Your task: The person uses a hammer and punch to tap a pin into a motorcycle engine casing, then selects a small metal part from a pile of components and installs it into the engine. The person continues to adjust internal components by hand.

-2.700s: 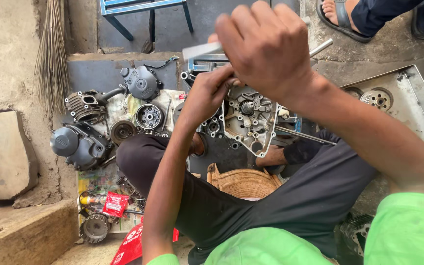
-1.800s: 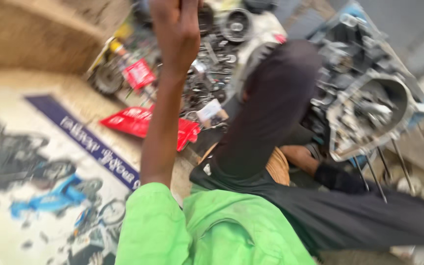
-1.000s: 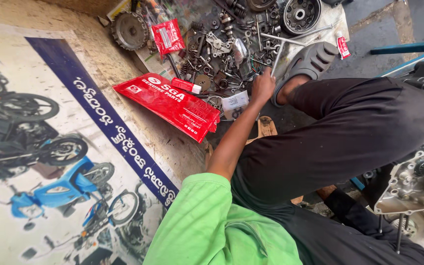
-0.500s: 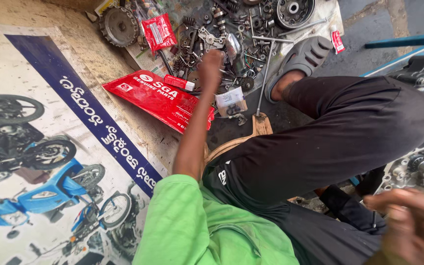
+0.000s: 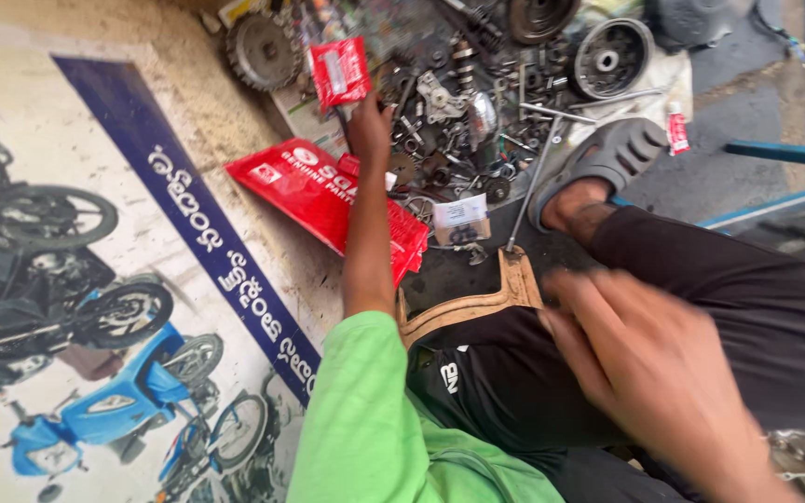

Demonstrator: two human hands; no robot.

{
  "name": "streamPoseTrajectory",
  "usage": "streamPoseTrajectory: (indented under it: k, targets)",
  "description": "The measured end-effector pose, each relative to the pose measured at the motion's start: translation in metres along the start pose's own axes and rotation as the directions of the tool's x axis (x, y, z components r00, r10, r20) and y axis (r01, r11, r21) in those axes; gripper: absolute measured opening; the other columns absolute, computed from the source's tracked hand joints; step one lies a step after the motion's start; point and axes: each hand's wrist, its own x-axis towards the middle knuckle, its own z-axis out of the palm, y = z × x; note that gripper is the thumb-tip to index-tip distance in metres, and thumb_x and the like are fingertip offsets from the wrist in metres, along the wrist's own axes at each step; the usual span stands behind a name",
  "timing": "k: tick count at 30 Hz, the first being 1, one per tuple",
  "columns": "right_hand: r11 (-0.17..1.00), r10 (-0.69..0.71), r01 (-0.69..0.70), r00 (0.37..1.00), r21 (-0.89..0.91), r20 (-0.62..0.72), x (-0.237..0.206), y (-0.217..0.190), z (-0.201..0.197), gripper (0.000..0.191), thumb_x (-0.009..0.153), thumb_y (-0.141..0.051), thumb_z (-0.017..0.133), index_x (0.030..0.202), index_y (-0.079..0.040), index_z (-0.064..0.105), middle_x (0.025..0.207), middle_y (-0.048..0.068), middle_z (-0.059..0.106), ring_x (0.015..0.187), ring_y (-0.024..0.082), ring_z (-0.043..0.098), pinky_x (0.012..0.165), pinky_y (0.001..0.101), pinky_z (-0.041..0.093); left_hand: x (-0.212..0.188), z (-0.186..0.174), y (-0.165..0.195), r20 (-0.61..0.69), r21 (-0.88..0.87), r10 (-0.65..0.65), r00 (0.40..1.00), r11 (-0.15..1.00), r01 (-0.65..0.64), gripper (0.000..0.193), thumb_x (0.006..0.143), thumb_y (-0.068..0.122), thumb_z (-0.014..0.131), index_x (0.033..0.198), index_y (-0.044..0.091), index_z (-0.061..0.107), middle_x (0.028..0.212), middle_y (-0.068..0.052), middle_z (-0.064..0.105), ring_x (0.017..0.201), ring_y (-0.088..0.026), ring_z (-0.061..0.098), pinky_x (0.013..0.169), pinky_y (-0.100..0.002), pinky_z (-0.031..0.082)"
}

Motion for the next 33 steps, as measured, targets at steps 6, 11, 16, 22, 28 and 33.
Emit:
streamPoseTrajectory:
  k: [6,11,16,22,28,33]
  targets:
    - [0.867,-0.184,0.234,0.971,-0.439,0.155,0.156,-0.010,0.033,0.026,0.102,-0.032,0.062,0.097,-0.007,0.058,0.079,0.009,0.063,0.069,0.032,0.066,0.055,0.0451,0.051,0.026,-0.020,-0.024,0.020,0.080,-0.195,0.981,0.978,0.192,0.024,0.080,0.015,0.082,0.095,0.009,0.064,0.087,-0.016,0.075,0.084,-0.040,0.072,0.071,-0.050,0.054]
    - [0.907,-0.307,0.258,0.946,-0.332,-0.105,0.234,0.014,0.079,0.016,0.105,-0.015,0.066,0.117,-0.005,0.060,0.095,0.010,0.064,0.084,0.029,0.068,0.067,0.0442,0.054,0.031,-0.025,-0.036,0.160,-0.821,-0.180,0.971,0.521,0.232,0.023,0.085,0.004,0.075,0.103,0.005,0.060,0.090,-0.014,0.077,0.081,-0.028,0.076,0.071,-0.037,0.060]
    - [0.880,-0.323,0.338,0.941,-0.335,0.103,0.238,0.022,0.122,0.045,0.085,-0.010,0.069,0.128,-0.001,0.059,0.103,0.016,0.066,0.085,0.033,0.069,0.065,0.0422,0.056,-0.019,-0.018,0.027,0.458,-0.884,0.019,0.889,0.117,0.453,0.032,0.093,0.001,0.068,0.123,0.000,0.058,0.100,-0.015,0.075,0.087,-0.019,0.074,0.076,-0.030,0.061]
    - [0.800,-0.351,0.373,0.926,-0.470,0.138,0.223,0.043,0.125,0.033,0.094,-0.013,0.072,0.127,-0.012,0.070,0.091,0.008,0.072,0.086,0.026,0.073,0.072,0.0399,0.058,-0.048,-0.022,0.074,0.508,-0.858,-0.001,0.861,-0.081,0.507,0.032,0.102,0.007,0.060,0.132,0.001,0.052,0.100,-0.015,0.075,0.088,-0.021,0.075,0.076,-0.035,0.063]
    - [0.886,-0.277,0.264,0.961,-0.382,0.022,0.219,0.056,0.106,0.014,0.099,-0.006,0.071,0.110,-0.011,0.077,0.094,0.010,0.075,0.080,0.028,0.072,0.069,0.0414,0.056,-0.031,-0.022,0.005,0.393,-0.344,-0.302,0.869,0.828,0.443,0.027,0.107,0.017,0.050,0.130,0.017,0.063,0.074,-0.011,0.072,0.068,-0.023,0.075,0.056,-0.036,0.053]
    - [0.922,-0.286,0.251,0.955,-0.295,-0.083,0.212,0.057,0.075,0.012,0.100,-0.003,0.071,0.109,-0.010,0.076,0.091,0.010,0.074,0.084,0.030,0.072,0.073,0.0429,0.056,-0.013,-0.021,-0.055,0.028,0.022,-0.061,0.998,0.998,0.060,0.042,0.079,-0.010,0.067,0.116,0.009,0.067,0.111,-0.014,0.064,0.099,-0.031,0.070,0.077,-0.040,0.057]
